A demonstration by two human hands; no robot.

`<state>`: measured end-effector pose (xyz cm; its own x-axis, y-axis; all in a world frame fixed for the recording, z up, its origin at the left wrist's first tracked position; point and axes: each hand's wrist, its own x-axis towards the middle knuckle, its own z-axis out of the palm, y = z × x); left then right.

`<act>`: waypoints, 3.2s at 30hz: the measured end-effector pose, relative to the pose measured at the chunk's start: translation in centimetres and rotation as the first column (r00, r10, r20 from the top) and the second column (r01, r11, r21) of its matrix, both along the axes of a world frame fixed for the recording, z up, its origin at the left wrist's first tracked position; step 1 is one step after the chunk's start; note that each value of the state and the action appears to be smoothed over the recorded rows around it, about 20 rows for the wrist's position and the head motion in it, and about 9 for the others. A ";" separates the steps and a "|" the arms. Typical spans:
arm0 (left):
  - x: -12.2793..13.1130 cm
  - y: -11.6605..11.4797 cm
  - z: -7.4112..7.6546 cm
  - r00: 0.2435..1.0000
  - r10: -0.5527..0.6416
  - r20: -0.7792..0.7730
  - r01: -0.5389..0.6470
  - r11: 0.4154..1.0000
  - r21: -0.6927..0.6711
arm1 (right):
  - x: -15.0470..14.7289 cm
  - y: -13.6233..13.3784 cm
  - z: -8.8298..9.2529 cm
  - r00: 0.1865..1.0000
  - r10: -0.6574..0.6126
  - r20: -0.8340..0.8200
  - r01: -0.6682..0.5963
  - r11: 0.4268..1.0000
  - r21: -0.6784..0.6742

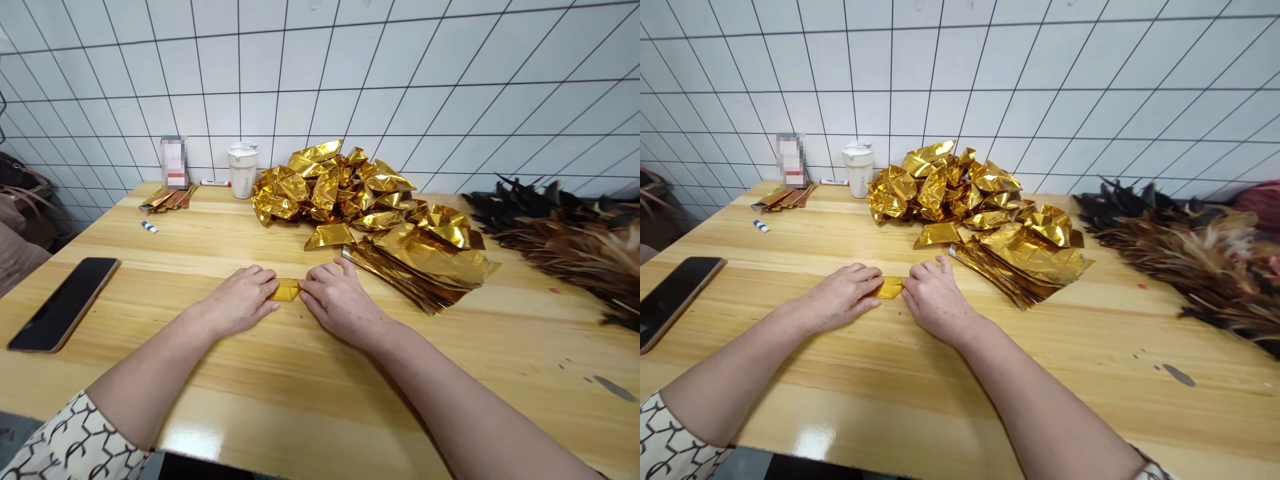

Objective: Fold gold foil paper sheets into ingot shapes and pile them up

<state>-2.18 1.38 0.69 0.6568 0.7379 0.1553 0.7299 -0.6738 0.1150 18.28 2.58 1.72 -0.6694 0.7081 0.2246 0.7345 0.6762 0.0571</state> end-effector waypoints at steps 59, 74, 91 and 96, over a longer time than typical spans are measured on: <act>-3.1 0.4 2.6 0.988 0.150 0.041 -0.133 0.952 -0.276 | 0.0 -0.3 -0.1 1.000 -0.002 0.029 0.002 1.000 0.011; -1.0 0.1 0.9 1.000 -0.002 0.026 0.005 0.991 -0.130 | -0.4 -0.6 -0.3 0.999 -0.010 0.052 0.008 0.999 0.041; -0.6 0.1 0.9 0.999 -0.035 -0.028 0.031 0.993 -0.116 | -1.9 -1.5 -0.6 0.985 0.159 -0.068 -0.168 0.972 -0.165; -0.6 0.0 1.4 0.999 0.010 -0.039 -0.015 0.991 -0.135 | -1.4 -1.2 0.0 0.992 0.113 -0.061 -0.122 0.974 -0.193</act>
<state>-2.79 1.36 2.11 0.6509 0.7586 0.0281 0.7438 -0.6447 0.1765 16.91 1.36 1.74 -0.7421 0.6587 0.1239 0.6479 0.7524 -0.1190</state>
